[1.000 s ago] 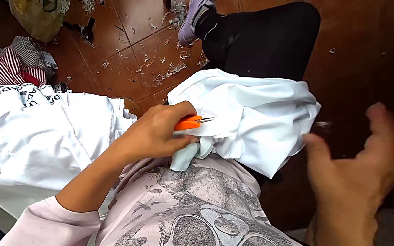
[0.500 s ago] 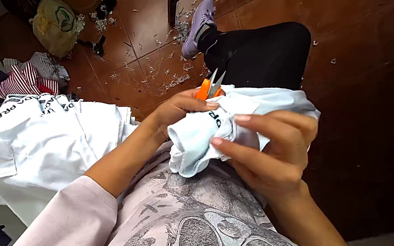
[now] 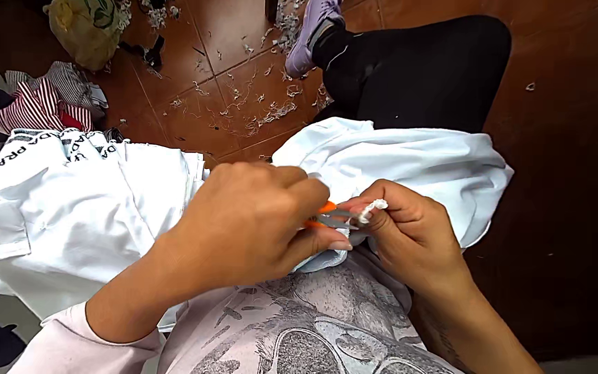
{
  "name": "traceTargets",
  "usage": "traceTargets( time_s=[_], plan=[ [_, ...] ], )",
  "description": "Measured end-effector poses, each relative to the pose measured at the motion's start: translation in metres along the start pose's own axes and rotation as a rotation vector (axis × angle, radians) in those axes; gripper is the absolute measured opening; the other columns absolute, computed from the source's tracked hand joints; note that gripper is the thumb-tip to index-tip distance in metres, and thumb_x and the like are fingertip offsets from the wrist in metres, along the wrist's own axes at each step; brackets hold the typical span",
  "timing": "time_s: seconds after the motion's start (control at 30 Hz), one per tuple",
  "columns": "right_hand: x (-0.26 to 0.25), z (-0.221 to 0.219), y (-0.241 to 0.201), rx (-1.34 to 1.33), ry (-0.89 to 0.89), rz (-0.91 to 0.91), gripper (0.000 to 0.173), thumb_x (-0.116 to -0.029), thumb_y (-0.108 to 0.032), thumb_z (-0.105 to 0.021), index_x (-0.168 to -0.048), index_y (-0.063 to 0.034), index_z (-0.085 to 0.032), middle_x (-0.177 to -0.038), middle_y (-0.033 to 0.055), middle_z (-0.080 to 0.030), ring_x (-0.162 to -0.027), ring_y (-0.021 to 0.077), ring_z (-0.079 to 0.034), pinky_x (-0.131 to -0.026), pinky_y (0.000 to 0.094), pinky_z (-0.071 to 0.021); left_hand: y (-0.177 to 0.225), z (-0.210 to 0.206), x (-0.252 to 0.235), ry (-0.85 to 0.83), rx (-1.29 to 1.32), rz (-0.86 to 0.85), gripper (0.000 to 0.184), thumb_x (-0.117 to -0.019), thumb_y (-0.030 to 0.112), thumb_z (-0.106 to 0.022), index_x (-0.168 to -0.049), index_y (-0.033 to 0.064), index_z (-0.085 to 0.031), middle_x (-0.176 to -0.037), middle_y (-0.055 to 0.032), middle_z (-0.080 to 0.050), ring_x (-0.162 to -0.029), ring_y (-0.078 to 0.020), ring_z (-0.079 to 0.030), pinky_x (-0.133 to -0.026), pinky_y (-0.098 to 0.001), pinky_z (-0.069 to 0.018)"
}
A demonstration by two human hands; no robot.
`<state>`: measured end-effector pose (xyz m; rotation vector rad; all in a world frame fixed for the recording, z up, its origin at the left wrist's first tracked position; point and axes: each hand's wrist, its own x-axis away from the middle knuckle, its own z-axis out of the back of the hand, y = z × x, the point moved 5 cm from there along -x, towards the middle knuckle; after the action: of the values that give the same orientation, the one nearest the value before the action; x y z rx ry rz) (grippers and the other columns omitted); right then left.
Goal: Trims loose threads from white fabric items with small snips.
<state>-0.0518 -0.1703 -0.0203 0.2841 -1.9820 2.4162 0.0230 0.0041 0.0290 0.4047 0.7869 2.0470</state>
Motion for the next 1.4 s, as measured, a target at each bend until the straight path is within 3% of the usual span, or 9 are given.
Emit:
traceTargets(
  time_s=[0.4,0.53,0.6,0.7,0.77,0.97,1.13,1.23,1.4],
  plan=[
    [-0.006,0.001,-0.004,0.035,-0.046,-0.015,0.017,-0.1057,-0.019,-0.053,-0.09,-0.0153,-0.057,-0.076,-0.0145,-0.062,-0.069,-0.0099,-0.061,-0.063,0.007,-0.0525,0.0,-0.035,-0.005,-0.018,-0.039,-0.004,0.041,-0.1026,0.042,-0.053,-0.083,0.0098,-0.07,-0.064,-0.0015,-0.058,-0.055,-0.0181,-0.058,-0.045,-0.0342,-0.0377],
    [0.005,0.032,0.009,0.007,0.221,-0.048,0.016,-0.1082,-0.024,-0.05,-0.1,-0.0262,-0.063,-0.093,-0.0203,-0.073,-0.083,-0.0045,-0.07,-0.077,0.0177,-0.0603,-0.013,-0.036,-0.005,0.088,0.06,0.006,0.038,-0.1028,0.039,-0.055,-0.088,0.0076,-0.071,-0.069,-0.0033,-0.063,-0.061,-0.0181,-0.062,-0.05,-0.0368,-0.0443],
    [0.032,0.085,0.032,0.087,0.555,-0.063,0.01,-0.1073,-0.02,-0.054,-0.114,-0.0203,-0.061,-0.11,-0.011,-0.075,-0.1,0.006,-0.072,-0.089,0.0284,-0.0611,-0.022,-0.027,0.004,0.162,0.213,0.023,0.043,-0.1041,0.041,-0.053,-0.103,0.0013,-0.07,-0.085,-0.0056,-0.067,-0.076,-0.0134,-0.064,-0.065,-0.0328,-0.0531],
    [0.079,0.131,0.052,0.595,0.676,-0.284,0.068,-0.1046,-0.025,-0.058,-0.152,0.0138,-0.029,-0.155,0.0277,-0.04,-0.146,0.0282,-0.04,-0.121,0.0381,-0.0319,-0.039,-0.017,0.023,0.205,0.461,0.047,0.054,-0.098,0.042,-0.064,-0.119,-0.008,-0.06,-0.098,-0.0054,-0.062,-0.084,-0.0017,-0.052,-0.072,-0.0165,-0.0448],
    [0.086,0.114,0.038,0.795,0.591,-0.264,0.068,-0.1052,-0.03,-0.057,-0.146,0.0193,-0.035,-0.148,0.0393,-0.042,-0.141,0.04,-0.044,-0.118,0.0459,-0.0359,-0.051,-0.018,0.032,0.244,0.563,0.092,0.035,-0.0948,0.018,-0.067,-0.116,-0.0092,-0.059,-0.092,-0.0037,-0.06,-0.077,0.0018,-0.05,-0.066,-0.0116,-0.0419],
    [0.011,-0.015,-0.029,0.633,0.032,0.353,0.038,-0.0999,-0.036,-0.064,-0.118,-0.0037,-0.062,-0.126,0.0147,-0.066,-0.119,0.0264,-0.06,-0.102,0.0386,-0.0453,-0.069,-0.022,0.052,0.27,0.691,0.322,0.017,-0.094,0.008,-0.062,-0.106,-0.0032,-0.069,-0.084,0.001,-0.064,-0.07,0.0028,-0.055,-0.063,-0.0125,-0.0467],
    [-0.031,-0.048,-0.013,0.581,-0.267,0.34,0.064,-0.0826,-0.036,-0.078,-0.134,-0.0051,-0.054,-0.142,0.0155,-0.059,-0.132,0.0409,-0.05,-0.099,0.056,-0.0439,-0.058,-0.052,0.056,0.145,0.679,0.332,0.023,-0.0934,0.02,-0.071,-0.098,-0.0021,-0.074,-0.093,-0.0041,-0.066,-0.085,-0.0023,-0.059,-0.076,-0.0165,-0.0499],
    [-0.039,-0.051,-0.002,0.562,-0.316,0.322,0.063,-0.0803,-0.031,-0.08,-0.13,-0.0001,-0.056,-0.106,0.0119,-0.07,-0.109,0.0359,-0.063,-0.098,0.0605,-0.0413,-0.057,-0.056,0.051,0.335,0.741,0.251,0.02,-0.0964,0.011,-0.066,-0.081,-0.0022,-0.069,-0.084,-0.0041,-0.065,-0.081,-0.0026,-0.06,-0.074,-0.0174,-0.0492],
    [-0.03,-0.036,-0.008,0.433,-0.221,0.281,0.039,-0.0968,-0.032,-0.065,-0.12,-0.0016,-0.058,-0.099,0.0047,-0.068,-0.094,0.0129,-0.064,-0.097,0.0382,-0.0476,-0.066,-0.029,0.037,0.47,0.662,0.134,0.019,-0.0965,0.008,-0.065,-0.083,-0.0052,-0.068,-0.085,-0.0072,-0.065,-0.083,-0.0041,-0.06,-0.076,-0.0183,-0.0498]
  ],
)
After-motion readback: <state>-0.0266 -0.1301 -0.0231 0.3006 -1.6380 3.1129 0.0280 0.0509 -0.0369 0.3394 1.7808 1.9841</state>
